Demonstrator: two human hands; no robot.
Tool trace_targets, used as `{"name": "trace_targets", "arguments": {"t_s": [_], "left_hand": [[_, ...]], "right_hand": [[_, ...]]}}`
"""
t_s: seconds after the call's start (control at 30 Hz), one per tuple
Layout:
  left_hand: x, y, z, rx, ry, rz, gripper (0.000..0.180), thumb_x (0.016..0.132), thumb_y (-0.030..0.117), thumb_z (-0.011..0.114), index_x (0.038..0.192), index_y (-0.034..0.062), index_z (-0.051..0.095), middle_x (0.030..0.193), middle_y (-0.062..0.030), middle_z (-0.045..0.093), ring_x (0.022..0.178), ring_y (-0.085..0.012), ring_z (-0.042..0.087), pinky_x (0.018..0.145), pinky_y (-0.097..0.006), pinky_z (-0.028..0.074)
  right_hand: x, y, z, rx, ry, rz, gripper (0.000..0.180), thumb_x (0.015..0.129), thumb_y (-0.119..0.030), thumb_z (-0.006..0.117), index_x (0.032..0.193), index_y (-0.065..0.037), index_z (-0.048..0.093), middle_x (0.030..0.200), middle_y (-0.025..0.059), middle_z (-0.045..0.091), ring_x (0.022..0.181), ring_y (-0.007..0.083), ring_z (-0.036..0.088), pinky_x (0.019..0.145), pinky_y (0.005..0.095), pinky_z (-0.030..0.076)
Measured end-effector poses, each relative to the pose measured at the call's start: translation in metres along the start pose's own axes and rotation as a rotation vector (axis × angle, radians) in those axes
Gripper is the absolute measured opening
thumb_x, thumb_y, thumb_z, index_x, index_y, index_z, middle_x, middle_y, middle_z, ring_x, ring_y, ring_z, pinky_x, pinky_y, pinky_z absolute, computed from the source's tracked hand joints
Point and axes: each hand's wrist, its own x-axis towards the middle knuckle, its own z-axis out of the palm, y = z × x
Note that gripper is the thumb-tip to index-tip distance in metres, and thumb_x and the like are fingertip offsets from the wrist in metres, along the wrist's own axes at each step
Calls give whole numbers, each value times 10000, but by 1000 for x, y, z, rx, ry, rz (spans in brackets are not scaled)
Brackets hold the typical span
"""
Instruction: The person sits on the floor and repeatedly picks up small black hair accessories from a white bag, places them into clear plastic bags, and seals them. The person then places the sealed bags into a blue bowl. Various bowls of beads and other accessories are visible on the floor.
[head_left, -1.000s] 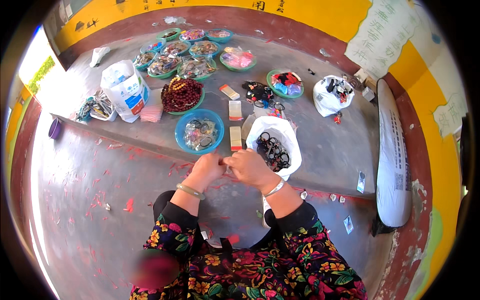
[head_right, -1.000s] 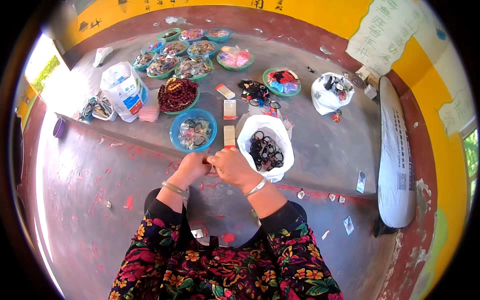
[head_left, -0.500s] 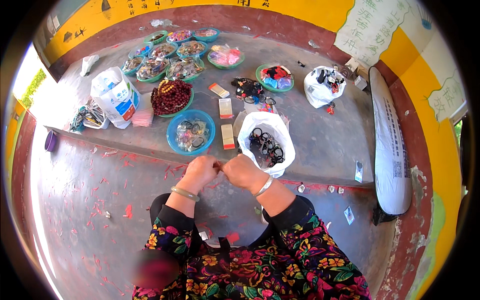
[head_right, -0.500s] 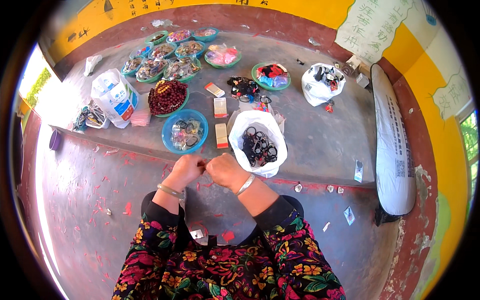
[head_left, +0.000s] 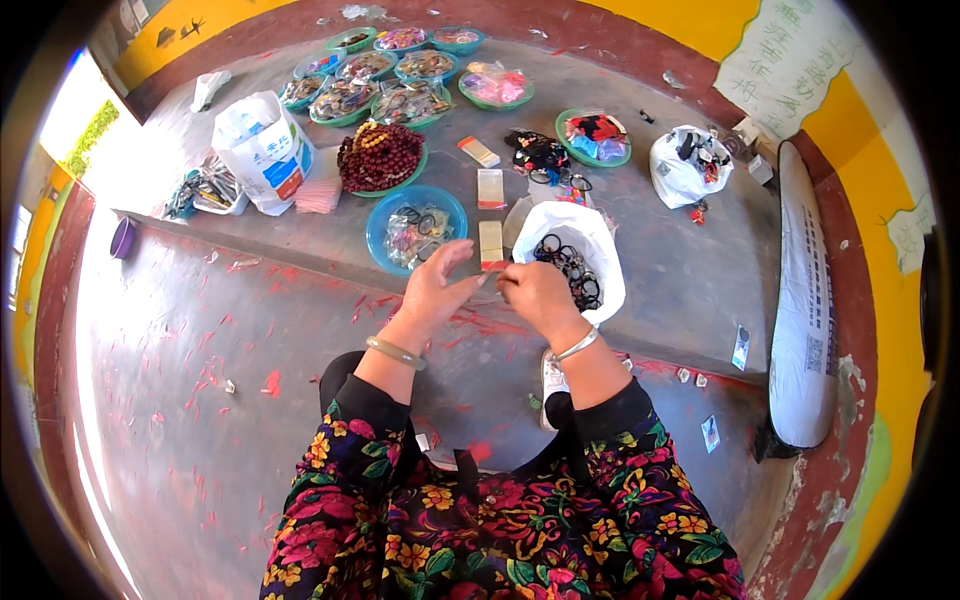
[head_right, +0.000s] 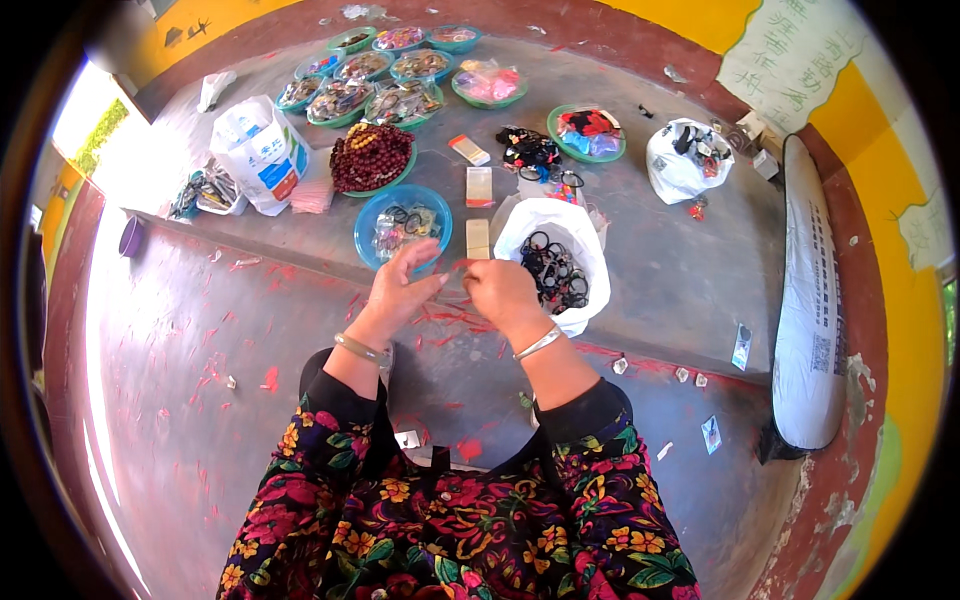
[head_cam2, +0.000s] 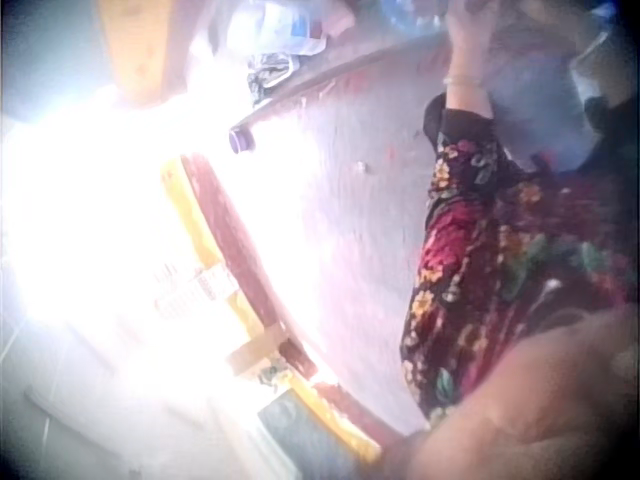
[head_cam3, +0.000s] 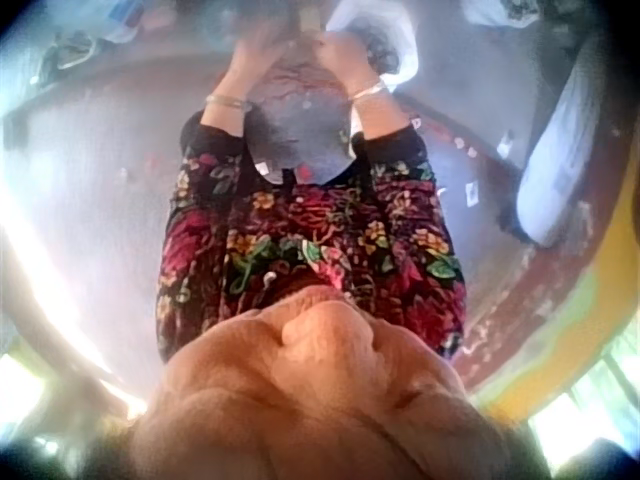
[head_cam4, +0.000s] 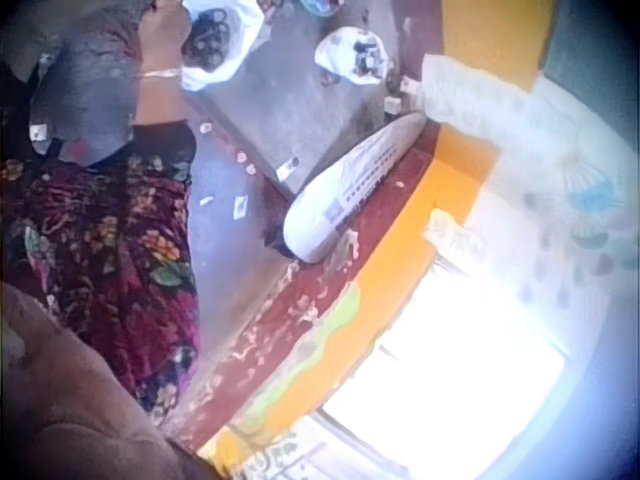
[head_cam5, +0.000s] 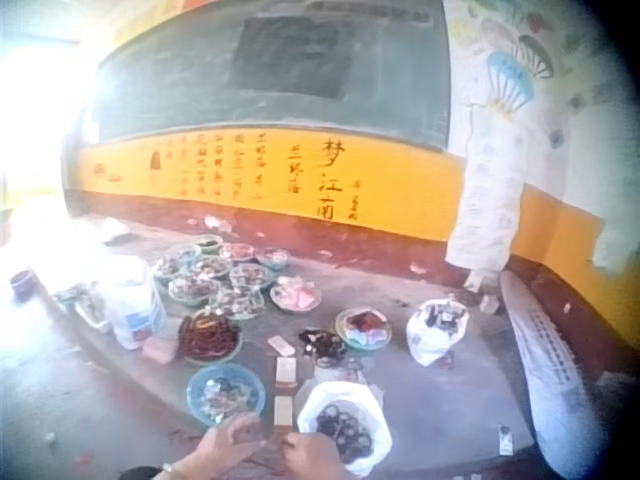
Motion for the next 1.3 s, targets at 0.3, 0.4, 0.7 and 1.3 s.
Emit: {"name": "trace_targets", "arguments": {"t_s": [0.3,0.4,0.7,1.3], "left_hand": [[-1,8,3,27,-233,-225,323,804,75,625,1108,-19,568,1007,-81,631,967,-172,599,796,-272,484],[0,-1,4,-136,-233,-353,200,840,56,575,1009,-47,605,873,-75,657,811,-150,634,696,-264,513],[0,-6,3,-102,-242,-377,174,863,66,555,986,-34,628,854,-81,662,746,-118,622,653,-251,514],[-1,-19,9,-106,-325,-250,234,830,66,590,1051,-4,614,876,-79,652,773,-122,607,696,-265,495]], "right_hand": [[2,-8,-7,535,-84,267,169,790,-178,617,817,-22,676,605,104,634,496,173,612,519,295,490],[-2,-17,-7,163,60,82,124,766,-155,618,794,-46,668,633,95,622,554,223,610,553,336,488],[-5,-20,0,-5,231,-238,105,725,-129,609,777,-46,649,745,95,626,696,298,608,625,384,483],[0,-2,-8,460,-167,105,178,728,-155,645,816,-4,675,666,113,642,564,132,571,560,274,450]]}}
